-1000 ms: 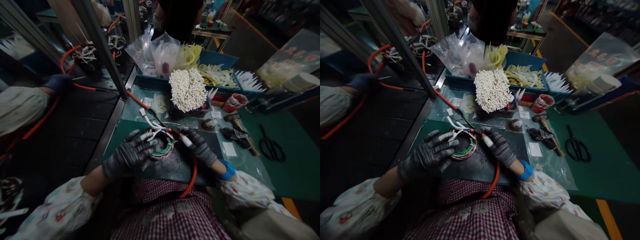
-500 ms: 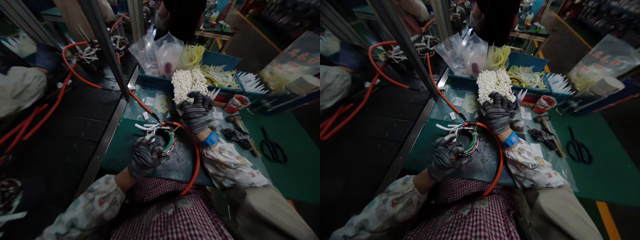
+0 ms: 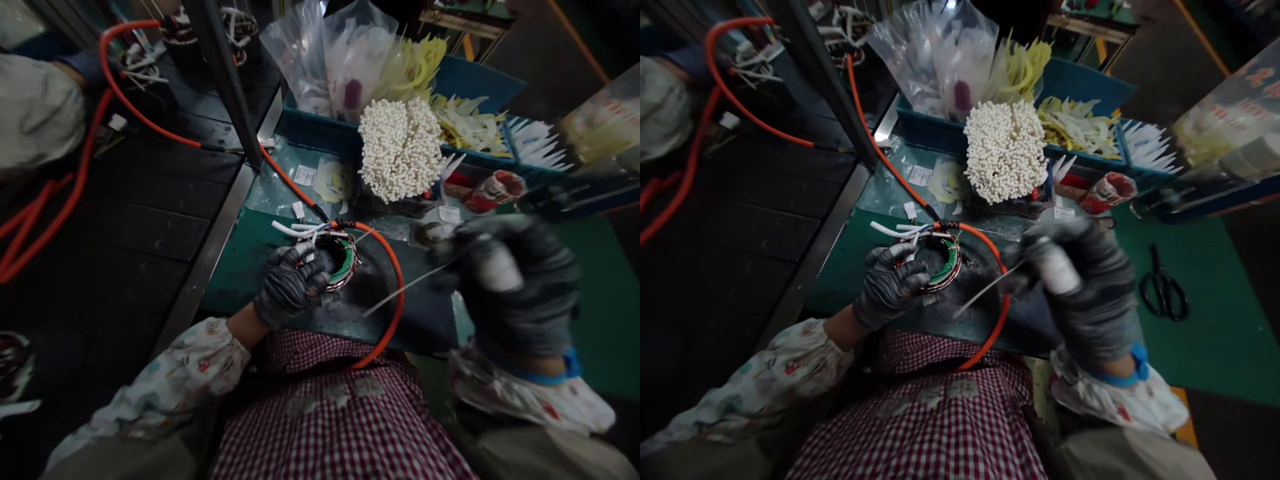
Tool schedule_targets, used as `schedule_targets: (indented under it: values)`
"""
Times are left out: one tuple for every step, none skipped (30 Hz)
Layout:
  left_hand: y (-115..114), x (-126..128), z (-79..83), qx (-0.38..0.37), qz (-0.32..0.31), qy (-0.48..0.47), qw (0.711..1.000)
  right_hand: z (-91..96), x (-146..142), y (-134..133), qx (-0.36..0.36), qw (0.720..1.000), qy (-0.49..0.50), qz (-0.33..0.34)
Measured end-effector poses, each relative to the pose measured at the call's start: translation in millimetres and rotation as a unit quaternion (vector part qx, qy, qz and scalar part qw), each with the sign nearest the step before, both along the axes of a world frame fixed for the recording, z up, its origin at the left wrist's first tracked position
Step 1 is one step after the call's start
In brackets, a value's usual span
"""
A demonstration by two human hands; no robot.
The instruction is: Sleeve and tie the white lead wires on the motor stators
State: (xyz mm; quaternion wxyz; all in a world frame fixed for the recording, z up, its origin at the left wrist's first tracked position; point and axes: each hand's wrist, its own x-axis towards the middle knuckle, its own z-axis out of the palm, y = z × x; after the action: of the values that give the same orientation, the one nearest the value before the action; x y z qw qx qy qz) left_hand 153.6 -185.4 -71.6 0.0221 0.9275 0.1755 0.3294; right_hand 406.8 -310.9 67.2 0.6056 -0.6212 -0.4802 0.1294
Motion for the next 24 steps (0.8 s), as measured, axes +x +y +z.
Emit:
schedule_targets:
  values:
    - [0.6, -0.3, 1.9, -0.005, -0.007, -0.001, 1.0, -5.4, -5.4, -6.3, -0.033, 0.999, -0.036, 0.001]
    - [1.0, -0.6, 3.7, -0.013, -0.013, -0.001, 1.0, -13.3, -10.8, -11.4, -0.055, 0.996, -0.07, -0.008]
    - [1.0, -0.7, 5.3, -0.024, -0.017, -0.001, 1.0, -22.7, -16.1, -15.8, -0.063, 0.993, -0.099, -0.023]
    - [0.7, -0.5, 6.5, -0.034, -0.017, 0.003, 0.999, -32.3, -20.9, -19.9, -0.061, 0.99, -0.117, -0.045]
    - [0.1, -0.1, 7.3, -0.039, -0.015, 0.004, 0.999, -41.0, -24.9, -24.3, -0.051, 0.988, -0.126, -0.069]
    - [-0.9, 0.6, 7.9, -0.037, -0.01, 0.005, 0.999, -47.9, -28.3, -29.2, -0.044, 0.987, -0.128, -0.086]
    - [-2.1, 1.5, 8.5, -0.028, -0.006, 0.003, 1.0, -52.6, -31.0, -34.7, -0.039, 0.987, -0.124, -0.095]
    - [-3.4, 2.7, 9.2, -0.015, -0.001, 0.001, 1.0, -55.0, -33.3, -40.5, -0.039, 0.987, -0.119, -0.101]
    - [-4.7, 3.9, 10.2, 0.0, 0.004, -0.007, 1.0, -55.4, -35.3, -46.3, -0.041, 0.987, -0.114, -0.102]
    - [-5.8, 5.1, 11.5, 0.013, 0.008, -0.015, 1.0, -54.4, -37.3, -51.6, -0.044, 0.988, -0.111, -0.1]
    - [-6.7, 6.3, 13.1, 0.021, 0.012, -0.02, 0.999, -52.6, -39.2, -55.8, -0.047, 0.989, -0.107, -0.094]
    - [-7.2, 7.1, 14.9, 0.027, 0.014, -0.025, 0.999, -50.6, -41.1, -58.7, -0.046, 0.99, -0.099, -0.085]
    - [-7.4, 7.7, 16.5, 0.03, 0.014, -0.03, 0.999, -49.0, -42.7, -60.1, -0.042, 0.993, -0.088, -0.071]
    - [-7.3, 7.9, 17.8, 0.032, 0.011, -0.033, 0.999, -48.1, -43.9, -60.2, -0.038, 0.995, -0.077, -0.052]
    - [-6.9, 7.7, 18.5, 0.033, 0.008, -0.033, 0.999, -48.1, -44.5, -59.3, -0.034, 0.996, -0.069, -0.034]
    - [-6.3, 7.1, 18.6, 0.03, 0.003, -0.028, 0.999, -49.1, -44.5, -57.8, -0.032, 0.997, -0.063, -0.022]
    - [-5.7, 6.2, 18.0, 0.024, -0.001, -0.021, 0.999, -50.9, -44.0, -56.4, -0.029, 0.998, -0.061, -0.013]
    - [-5.1, 5.1, 16.8, 0.017, -0.005, -0.013, 1.0, -53.5, -43.0, -55.3, -0.027, 0.998, -0.061, -0.006]
    - [-4.7, 3.9, 15.2, 0.007, -0.008, -0.003, 1.0, -56.5, -41.9, -55.0, -0.025, 0.998, -0.06, 0.0]
    - [-4.4, 2.8, 13.5, -0.003, -0.009, 0.008, 1.0, -59.8, -40.8, -55.5, -0.021, 0.998, -0.056, 0.001]
    - [-4.3, 1.8, 11.9, -0.014, -0.007, 0.02, 1.0, -63.1, -39.8, -57.0, -0.02, 0.998, -0.052, -0.002]
    - [-4.4, 1.2, 10.8, -0.023, -0.002, 0.034, 0.999, -66.2, -39.0, -59.1, -0.021, 0.999, -0.048, -0.007]
    - [-4.6, 0.8, 10.2, -0.028, 0.004, 0.045, 0.999, -68.7, -38.2, -61.7, -0.025, 0.999, -0.043, -0.011]
    - [-5.0, 0.8, 10.1, -0.027, 0.009, 0.051, 0.998, -70.3, -37.4, -64.5, -0.041, 0.998, -0.039, -0.002]
